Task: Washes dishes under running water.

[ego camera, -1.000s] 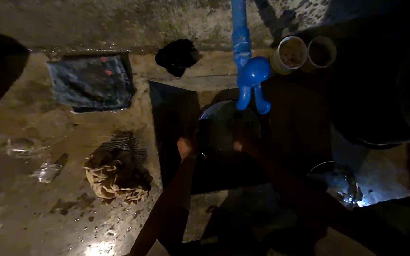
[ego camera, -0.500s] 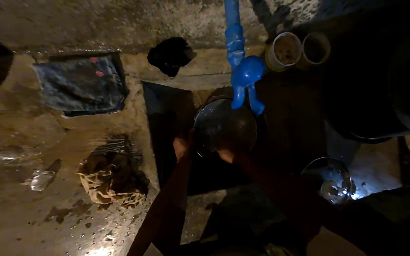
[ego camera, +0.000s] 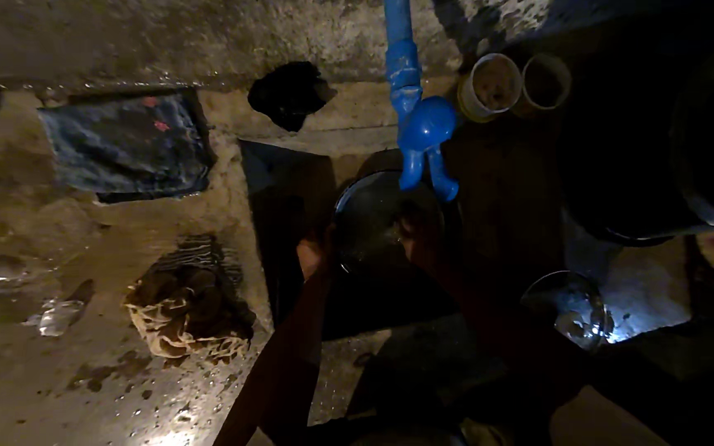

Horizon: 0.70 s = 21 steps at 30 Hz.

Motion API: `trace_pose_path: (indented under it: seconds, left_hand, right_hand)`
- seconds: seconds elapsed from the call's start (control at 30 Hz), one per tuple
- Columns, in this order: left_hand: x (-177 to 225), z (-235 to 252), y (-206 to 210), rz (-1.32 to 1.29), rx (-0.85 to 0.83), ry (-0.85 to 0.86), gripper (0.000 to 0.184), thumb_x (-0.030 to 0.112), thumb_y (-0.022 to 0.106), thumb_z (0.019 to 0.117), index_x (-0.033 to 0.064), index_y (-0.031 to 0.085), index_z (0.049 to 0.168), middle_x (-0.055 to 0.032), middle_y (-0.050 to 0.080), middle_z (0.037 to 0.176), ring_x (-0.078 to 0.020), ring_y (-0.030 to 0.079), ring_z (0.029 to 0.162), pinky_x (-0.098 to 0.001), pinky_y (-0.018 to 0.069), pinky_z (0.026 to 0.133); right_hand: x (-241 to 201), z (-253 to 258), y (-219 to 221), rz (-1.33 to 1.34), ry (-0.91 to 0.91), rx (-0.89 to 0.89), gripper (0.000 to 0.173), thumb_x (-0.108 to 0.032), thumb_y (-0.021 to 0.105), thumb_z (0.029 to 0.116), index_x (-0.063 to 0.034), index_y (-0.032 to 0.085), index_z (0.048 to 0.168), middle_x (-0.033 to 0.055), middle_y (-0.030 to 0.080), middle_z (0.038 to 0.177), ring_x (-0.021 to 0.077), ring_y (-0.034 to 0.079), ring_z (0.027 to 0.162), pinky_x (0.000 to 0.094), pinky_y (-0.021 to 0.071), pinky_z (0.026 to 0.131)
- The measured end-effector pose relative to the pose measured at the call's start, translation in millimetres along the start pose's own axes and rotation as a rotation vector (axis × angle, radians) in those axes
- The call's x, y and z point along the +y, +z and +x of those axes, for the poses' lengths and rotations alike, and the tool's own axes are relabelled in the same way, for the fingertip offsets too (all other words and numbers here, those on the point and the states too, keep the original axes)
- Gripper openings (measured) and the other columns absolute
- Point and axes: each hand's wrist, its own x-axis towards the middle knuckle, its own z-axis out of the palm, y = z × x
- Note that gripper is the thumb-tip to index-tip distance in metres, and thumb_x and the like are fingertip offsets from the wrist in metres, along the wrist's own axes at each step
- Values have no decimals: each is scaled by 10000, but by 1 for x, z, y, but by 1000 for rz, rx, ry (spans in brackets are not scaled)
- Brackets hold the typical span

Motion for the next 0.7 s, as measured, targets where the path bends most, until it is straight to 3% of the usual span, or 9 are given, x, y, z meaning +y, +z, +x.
trace_pose_path:
  seconds: [0.07,0.13,0.27,0.33,0.43,0.53,0.57,0.63,0.7]
  left_hand:
    - [3,0,-2,12,-5,-46,450,444,609,1020,24,712,1145,-223,720,1067,-390,694,1030,-588,527,935]
    - [6,1,-1,17,-11,-71,460,447,606,1021,34,693,1206,-230,711,1119,-396,685,1073,-594,517,959]
    - [2,4,0,14,-10,-23,445,406,594,1035,33,666,1265,-233,700,1167,-393,671,1116,-584,506,991]
    - [3,3,-1,0,-8,-9,433,395,598,1035,35,669,1265,-225,703,1163,-379,675,1111,-573,507,993]
    - [7,4,-3,17,-15,-7,429,412,601,1029,29,691,1200,-221,711,1122,-378,683,1080,-571,518,969]
    - [7,13,-6,42,-41,19,416,399,590,1039,34,697,1208,-221,712,1129,-380,682,1090,-574,511,979]
    - [7,15,-7,44,-47,34,409,400,589,1039,42,705,1202,-215,715,1118,-378,682,1076,-574,515,967]
    - [4,17,-6,64,-49,64,423,414,589,1037,47,696,1218,-223,708,1120,-395,677,1072,-599,515,951]
    - [2,17,-5,60,-40,102,428,392,595,1039,22,681,1237,-245,700,1136,-418,670,1085,-618,504,957]
  right_hand:
    - [-24,22,-3,90,157,-17,579,-197,644,976,-114,478,1525,175,358,1625,399,291,1513,610,250,1211]
    - [-56,26,0,330,210,-111,582,-193,682,971,-56,489,1503,224,419,1572,412,355,1476,599,320,1180]
    - [-51,1,11,253,-121,-338,480,-62,493,1028,-120,512,1504,136,404,1611,340,352,1498,557,292,1212]
    - [-30,-3,15,122,-269,-311,495,-33,488,1011,-145,536,1491,127,367,1637,354,278,1536,613,224,1224]
    - [-37,13,11,50,-349,-314,541,-80,502,1022,-210,463,1546,115,359,1640,359,277,1531,606,245,1222]
    - [-28,49,16,148,-373,-241,456,-110,510,1050,-142,522,1505,121,454,1585,328,379,1490,555,268,1224]
    - [-20,64,16,85,-422,-142,456,-115,539,1044,-142,526,1499,77,441,1598,282,363,1499,531,225,1249]
    - [15,95,25,-200,-627,212,460,-82,651,959,-121,609,1416,72,497,1560,326,389,1483,659,168,1233]
    - [25,85,-16,-339,-530,171,508,-39,567,1012,-126,503,1509,34,351,1658,282,264,1551,604,141,1253]
